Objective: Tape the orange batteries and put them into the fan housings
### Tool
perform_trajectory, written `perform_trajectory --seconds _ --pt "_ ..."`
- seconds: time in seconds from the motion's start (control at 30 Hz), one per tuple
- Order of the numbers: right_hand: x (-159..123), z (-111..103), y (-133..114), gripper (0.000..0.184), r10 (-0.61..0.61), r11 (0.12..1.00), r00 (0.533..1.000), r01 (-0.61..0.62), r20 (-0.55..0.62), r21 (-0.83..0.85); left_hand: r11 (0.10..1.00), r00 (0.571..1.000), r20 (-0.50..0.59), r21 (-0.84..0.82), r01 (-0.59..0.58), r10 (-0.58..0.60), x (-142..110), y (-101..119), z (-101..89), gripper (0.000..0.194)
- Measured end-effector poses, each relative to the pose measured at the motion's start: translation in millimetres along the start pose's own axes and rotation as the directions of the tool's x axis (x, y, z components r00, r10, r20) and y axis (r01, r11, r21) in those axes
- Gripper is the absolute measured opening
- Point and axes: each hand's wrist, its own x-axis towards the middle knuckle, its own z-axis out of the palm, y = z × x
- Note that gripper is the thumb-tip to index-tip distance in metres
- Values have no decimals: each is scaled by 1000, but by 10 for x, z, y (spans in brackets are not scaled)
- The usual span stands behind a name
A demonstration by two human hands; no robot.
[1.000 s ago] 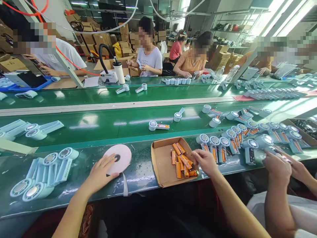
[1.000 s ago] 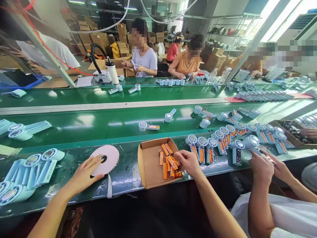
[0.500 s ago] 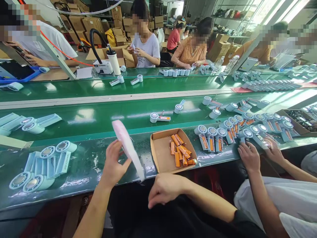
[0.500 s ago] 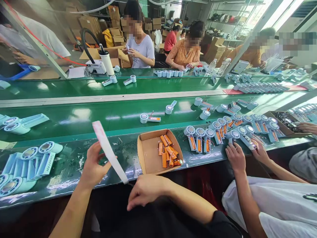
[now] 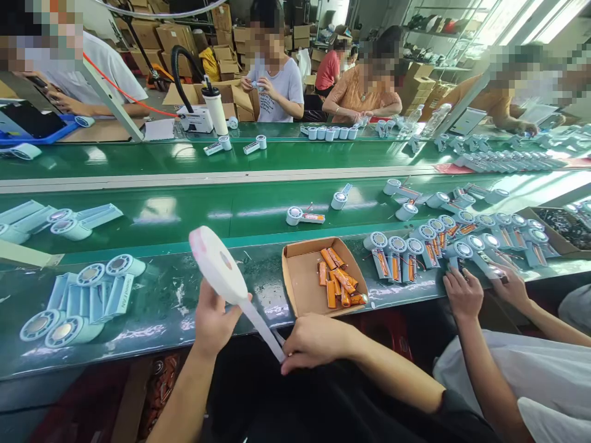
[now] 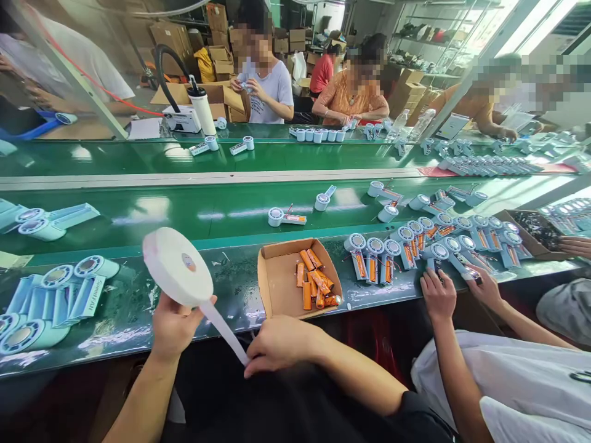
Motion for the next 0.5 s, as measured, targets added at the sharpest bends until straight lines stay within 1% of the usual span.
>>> perform_trajectory --seconds 0.03,0.07,0.13,0.17,0.23,0.27,0.3,0.33,0.37,0.43,0.47,0.5 --pt "-7 -48 62 38 65 996 996 -69 -61 -63 991 995 -1 -88 100 -101 -1 1 -14 63" --pt "-13 -126 138 36 128 985 984 -140 -127 -96 975 986 3 -150 165 -166 -4 4 -23 68" --pt "-11 -338 309 36 234 953 940 -272 -247 -133 959 975 8 -182 218 -220 -28 1 -18 71" --pt "-1 -447 392 35 300 919 899 -362 -318 -157 960 974 16 -168 225 -225 -49 -8 1 72" --pt "35 -616 523 34 422 809 785 -552 -454 -202 970 976 70 -120 213 -206 -111 -42 70 70" --pt "56 -665 566 35 462 750 730 -624 -503 -217 976 976 110 -92 198 -188 -146 -66 113 68" --pt "76 -691 595 36 488 704 690 -673 -535 -227 982 974 151 -63 178 -167 -181 -92 156 66" --pt "91 -698 610 34 499 681 670 -695 -549 -230 988 972 188 -34 151 -142 -214 -117 196 65" --pt "98 -694 616 30 498 688 674 -690 -545 -225 993 969 217 -3 119 -116 -241 -142 228 64" --pt "83 -677 611 21 479 741 711 -642 -515 -198 997 963 261 66 44 -60 -278 -181 265 63" --pt "62 -670 605 20 466 777 728 -609 -504 -162 995 960 280 104 -5 -25 -287 -195 269 63" --pt "35 -665 596 23 448 830 745 -552 -495 -80 987 954 298 145 -62 16 -290 -205 266 63"
